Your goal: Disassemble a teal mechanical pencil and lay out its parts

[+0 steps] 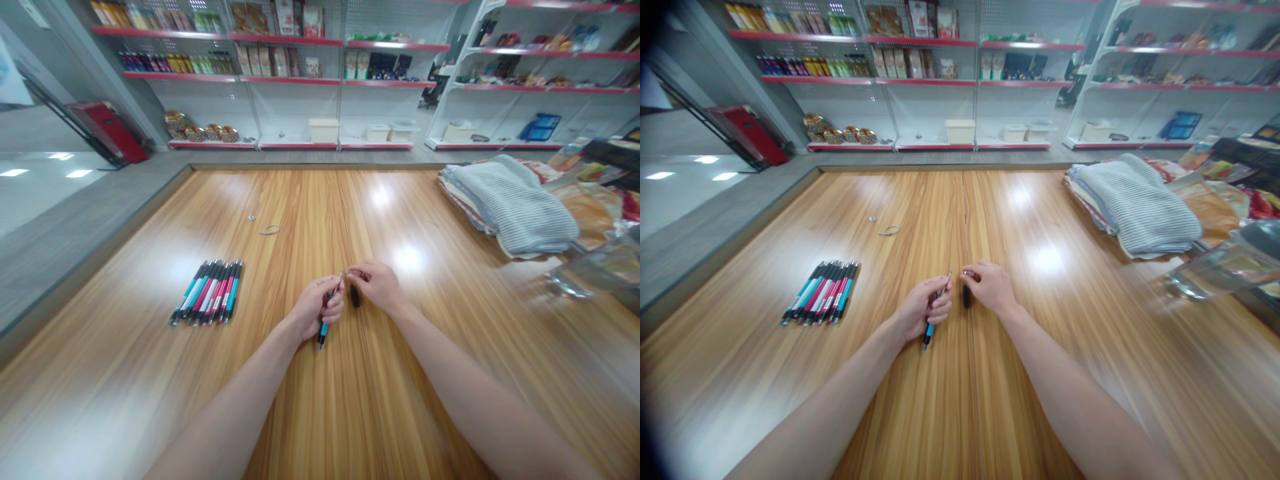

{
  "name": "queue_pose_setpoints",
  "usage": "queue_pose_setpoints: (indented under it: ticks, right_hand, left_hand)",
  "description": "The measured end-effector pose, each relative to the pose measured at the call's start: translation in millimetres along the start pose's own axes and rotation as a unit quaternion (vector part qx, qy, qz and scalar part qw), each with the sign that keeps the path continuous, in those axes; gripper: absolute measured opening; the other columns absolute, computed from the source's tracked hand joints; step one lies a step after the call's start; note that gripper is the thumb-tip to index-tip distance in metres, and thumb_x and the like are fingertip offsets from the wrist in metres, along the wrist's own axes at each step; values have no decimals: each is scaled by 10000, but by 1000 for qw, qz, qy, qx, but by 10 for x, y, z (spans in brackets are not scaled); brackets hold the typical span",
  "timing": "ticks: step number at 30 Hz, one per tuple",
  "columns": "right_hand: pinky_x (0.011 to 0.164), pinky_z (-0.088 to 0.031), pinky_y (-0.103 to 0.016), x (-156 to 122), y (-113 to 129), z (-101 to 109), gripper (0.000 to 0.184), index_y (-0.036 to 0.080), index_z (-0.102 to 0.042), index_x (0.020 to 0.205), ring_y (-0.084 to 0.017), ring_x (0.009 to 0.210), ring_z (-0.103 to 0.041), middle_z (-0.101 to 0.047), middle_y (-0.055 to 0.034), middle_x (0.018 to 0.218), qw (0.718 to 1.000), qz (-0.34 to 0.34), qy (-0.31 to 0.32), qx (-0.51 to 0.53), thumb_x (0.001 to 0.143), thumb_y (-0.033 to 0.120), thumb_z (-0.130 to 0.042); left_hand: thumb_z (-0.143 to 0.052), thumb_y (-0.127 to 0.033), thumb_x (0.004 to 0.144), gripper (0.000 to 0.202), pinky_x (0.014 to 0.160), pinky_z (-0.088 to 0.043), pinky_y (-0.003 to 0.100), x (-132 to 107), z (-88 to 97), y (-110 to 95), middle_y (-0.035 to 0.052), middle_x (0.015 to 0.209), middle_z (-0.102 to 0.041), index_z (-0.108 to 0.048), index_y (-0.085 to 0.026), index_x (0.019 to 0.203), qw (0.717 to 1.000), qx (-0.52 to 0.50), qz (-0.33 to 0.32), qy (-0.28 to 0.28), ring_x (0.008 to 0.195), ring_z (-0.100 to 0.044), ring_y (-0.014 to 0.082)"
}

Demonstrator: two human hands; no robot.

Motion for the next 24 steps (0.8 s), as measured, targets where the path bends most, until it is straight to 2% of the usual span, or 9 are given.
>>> queue_pose_setpoints:
  ticks: [5,12,24]
  right_hand:
    - [627,-391,-258,65,-53,-46,139,252,-738,896,-145,720,-566,-627,-20,763,999,4,16,-41,852,295,-613]
    - [695,-424,-264,69,-68,-25,153,243,-728,937,-150,777,-578,-637,-33,855,1000,16,12,-25,864,239,-593]
    - [697,-446,-272,73,-47,5,162,207,-705,960,-143,719,-566,-631,-36,832,1000,13,1,-16,841,194,-596]
  left_hand:
    - [-548,-359,868,209,311,-176,133,4,4,2,-81,483,-343,-493,-161,830,1000,-8,0,2,340,-211,38]
    - [-547,-358,869,209,313,-174,136,9,10,-3,-80,483,-343,-499,-159,829,1000,-16,-2,7,341,-205,38]
    - [-549,-351,869,202,317,-171,135,14,25,-8,-78,486,-341,-508,-156,839,1000,-17,-6,9,344,-206,35]
Point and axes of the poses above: each hand's wrist, its own x-axis towards the middle knuckle, its own z-axis out of the back of the hand, y = z × x, the point moved 7 cm from there along x, towards the middle knuckle
